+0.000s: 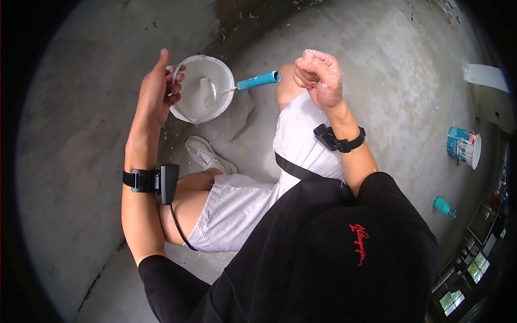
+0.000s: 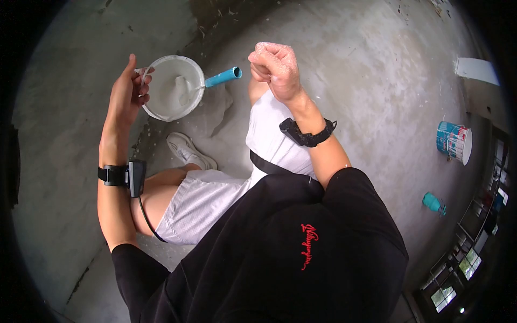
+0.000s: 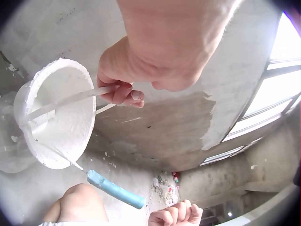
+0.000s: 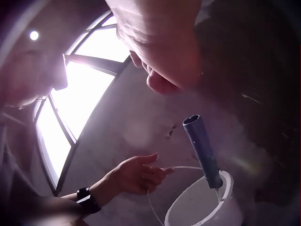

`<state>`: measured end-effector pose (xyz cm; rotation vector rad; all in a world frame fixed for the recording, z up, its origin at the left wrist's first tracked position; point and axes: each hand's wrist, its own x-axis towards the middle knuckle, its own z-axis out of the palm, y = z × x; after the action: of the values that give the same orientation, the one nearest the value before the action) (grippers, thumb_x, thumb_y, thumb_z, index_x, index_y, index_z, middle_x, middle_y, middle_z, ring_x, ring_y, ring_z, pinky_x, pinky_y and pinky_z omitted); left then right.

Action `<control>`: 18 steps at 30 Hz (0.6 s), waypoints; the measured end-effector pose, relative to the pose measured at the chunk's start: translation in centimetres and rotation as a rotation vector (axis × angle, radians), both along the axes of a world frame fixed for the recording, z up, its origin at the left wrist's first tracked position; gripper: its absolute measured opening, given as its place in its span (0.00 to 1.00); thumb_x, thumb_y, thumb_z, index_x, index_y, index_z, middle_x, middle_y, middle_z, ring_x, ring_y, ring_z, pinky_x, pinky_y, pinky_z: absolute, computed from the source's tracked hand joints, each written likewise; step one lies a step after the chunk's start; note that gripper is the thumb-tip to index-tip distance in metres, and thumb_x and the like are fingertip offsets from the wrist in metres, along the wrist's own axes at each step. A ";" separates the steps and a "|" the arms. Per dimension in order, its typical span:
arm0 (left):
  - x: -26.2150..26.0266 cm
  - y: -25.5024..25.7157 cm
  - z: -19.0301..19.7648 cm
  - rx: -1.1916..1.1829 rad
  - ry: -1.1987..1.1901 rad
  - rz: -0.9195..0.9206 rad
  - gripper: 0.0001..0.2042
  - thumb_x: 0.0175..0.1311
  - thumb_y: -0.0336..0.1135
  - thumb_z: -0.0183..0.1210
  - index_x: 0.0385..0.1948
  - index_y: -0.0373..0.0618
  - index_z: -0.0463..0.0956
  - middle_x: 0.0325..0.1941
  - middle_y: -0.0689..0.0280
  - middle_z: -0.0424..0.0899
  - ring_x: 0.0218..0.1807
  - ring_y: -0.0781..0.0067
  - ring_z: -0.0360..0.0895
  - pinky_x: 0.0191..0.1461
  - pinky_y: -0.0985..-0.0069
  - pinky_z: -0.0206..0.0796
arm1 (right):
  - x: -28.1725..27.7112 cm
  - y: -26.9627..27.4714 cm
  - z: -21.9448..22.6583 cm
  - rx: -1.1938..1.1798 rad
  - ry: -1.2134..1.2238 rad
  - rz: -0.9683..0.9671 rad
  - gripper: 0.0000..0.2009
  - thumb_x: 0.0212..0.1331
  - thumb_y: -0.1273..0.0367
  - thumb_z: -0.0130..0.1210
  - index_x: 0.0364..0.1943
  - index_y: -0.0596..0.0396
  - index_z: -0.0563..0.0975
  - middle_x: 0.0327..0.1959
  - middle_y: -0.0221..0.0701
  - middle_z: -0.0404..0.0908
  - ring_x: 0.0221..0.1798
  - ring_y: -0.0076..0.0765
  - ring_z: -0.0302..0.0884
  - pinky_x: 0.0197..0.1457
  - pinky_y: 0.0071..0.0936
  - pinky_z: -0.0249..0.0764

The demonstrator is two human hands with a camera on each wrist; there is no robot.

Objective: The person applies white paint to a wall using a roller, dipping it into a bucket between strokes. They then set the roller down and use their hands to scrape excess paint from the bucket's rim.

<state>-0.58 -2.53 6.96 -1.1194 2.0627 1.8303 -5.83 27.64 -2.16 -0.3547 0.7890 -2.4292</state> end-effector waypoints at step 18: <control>-0.2 0.0 -0.1 0.002 0.007 0.011 0.25 0.72 0.58 0.47 0.33 0.44 0.78 0.21 0.77 0.72 0.21 0.85 0.60 0.27 0.81 0.54 | -0.1 -2.7 -1.3 0.840 1.112 -0.892 0.14 0.45 0.83 0.48 0.36 0.56 0.78 0.27 0.33 0.80 0.26 0.36 0.79 0.29 0.28 0.75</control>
<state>-0.74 -2.49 6.85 -1.1277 2.0617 1.8439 -5.94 24.94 -3.47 -1.2096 2.7788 -2.0920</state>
